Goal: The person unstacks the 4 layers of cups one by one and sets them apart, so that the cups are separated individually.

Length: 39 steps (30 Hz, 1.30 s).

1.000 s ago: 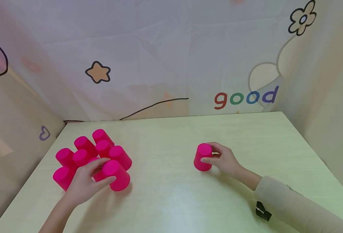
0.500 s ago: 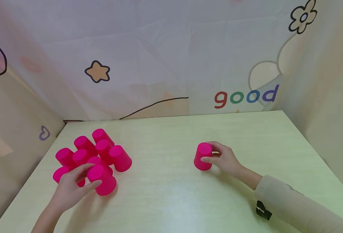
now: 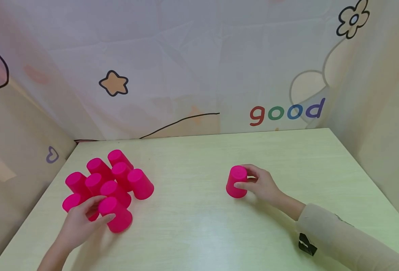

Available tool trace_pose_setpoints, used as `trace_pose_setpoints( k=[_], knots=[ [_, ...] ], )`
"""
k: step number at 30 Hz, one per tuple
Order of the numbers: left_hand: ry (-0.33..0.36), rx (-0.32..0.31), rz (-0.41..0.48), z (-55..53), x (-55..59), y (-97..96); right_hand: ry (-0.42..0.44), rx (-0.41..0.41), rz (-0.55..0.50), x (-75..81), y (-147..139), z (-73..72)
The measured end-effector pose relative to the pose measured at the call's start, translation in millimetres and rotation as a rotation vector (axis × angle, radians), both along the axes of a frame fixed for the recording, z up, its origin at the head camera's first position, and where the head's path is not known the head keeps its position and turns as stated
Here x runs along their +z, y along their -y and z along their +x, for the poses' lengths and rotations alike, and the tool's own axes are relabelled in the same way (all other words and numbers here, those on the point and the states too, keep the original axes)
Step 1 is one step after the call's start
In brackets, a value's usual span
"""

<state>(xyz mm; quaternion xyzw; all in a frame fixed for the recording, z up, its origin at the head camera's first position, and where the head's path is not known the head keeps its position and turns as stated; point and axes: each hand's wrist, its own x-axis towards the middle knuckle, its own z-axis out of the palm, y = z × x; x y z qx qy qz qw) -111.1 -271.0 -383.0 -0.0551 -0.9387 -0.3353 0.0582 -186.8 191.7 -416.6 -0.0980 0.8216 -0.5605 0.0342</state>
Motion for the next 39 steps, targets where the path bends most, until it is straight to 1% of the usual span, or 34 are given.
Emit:
trace_pose_setpoints(
  k=[3,11,16,22,30,35,39],
  knots=[
    [0.019,0.0,0.004,-0.4,-3.6,0.9,0.003,0.003,-0.003,0.1,0.6,0.0],
    [0.017,-0.012,0.041,0.7,-8.5,1.5,-0.002,0.001,-0.002,-0.8,0.1,-0.6],
    [-0.001,-0.009,0.054,1.9,-11.4,2.7,0.005,0.003,0.002,-0.6,0.4,-0.4],
    [-0.01,-0.018,0.046,1.5,-10.2,2.3,0.013,0.007,0.019,-1.0,0.6,-1.1],
    [-0.003,-0.021,0.044,2.3,-7.1,1.0,0.038,0.025,0.001,1.7,8.2,2.2],
    [0.016,-0.019,0.061,2.8,-6.2,0.4,0.016,0.044,0.011,4.9,17.6,3.4],
    [0.025,-0.017,0.067,2.0,-6.6,0.6,-0.016,0.065,0.005,8.4,27.2,1.0]
  ],
)
